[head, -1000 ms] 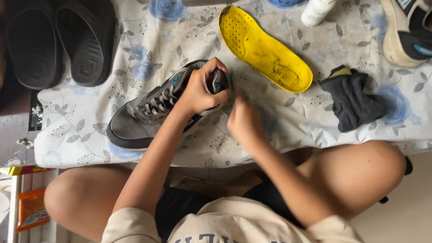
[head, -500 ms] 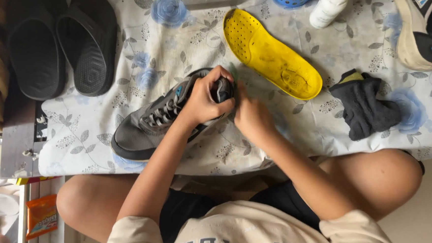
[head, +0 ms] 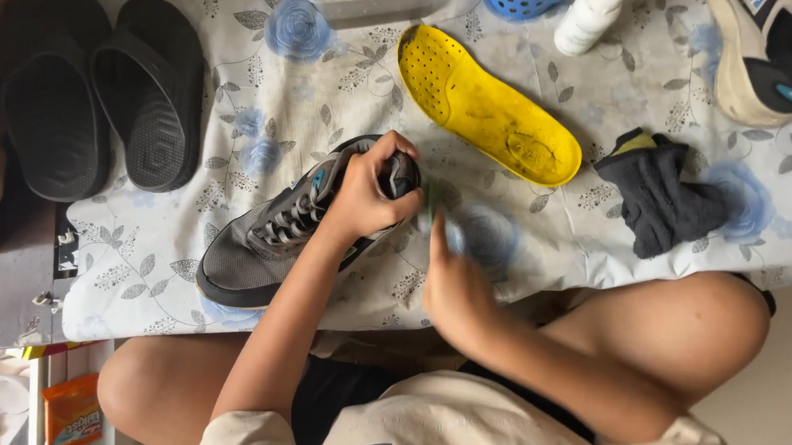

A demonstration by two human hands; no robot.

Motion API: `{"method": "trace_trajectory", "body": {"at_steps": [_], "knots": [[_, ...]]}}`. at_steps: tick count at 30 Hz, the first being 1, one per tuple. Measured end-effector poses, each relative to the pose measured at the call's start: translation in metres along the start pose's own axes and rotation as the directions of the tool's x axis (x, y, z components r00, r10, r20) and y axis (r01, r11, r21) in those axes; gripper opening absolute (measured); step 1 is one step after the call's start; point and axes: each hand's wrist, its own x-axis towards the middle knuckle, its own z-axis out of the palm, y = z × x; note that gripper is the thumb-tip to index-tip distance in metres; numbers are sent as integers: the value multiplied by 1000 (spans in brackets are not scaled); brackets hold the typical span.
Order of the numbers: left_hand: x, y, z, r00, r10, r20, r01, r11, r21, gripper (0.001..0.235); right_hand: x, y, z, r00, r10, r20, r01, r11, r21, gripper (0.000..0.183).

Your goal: The person scrubs a gray and black sneaker with a green brush, focusing on the sole and sides. They then wipe the shoe with a dark cloth and continue scrubbing the upper part of the shoe.

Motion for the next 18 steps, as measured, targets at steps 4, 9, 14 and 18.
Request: {"method": "trace_trajectory", "body": {"at_steps": [4, 9, 14, 18], "knots": [[-3, -6, 2, 1000, 5, -13, -5, 1000, 2, 33, 2, 2, 10, 999, 8, 34, -6, 998, -55, 63], [-9, 5, 1, 999, 41, -17, -40, 997, 66, 34, 36, 17, 2, 993, -68, -96, 68, 998, 1, 56], [-19, 7, 10, 844, 517, -142, -21, 297, 955, 37, -24, 12, 29, 998, -43, 38, 48, 987, -151, 61], [-24, 29, 11, 881, 431, -198, 69, 296, 953, 50, 17, 24, 24, 1000, 5, 15, -2, 990, -143, 59]]}}
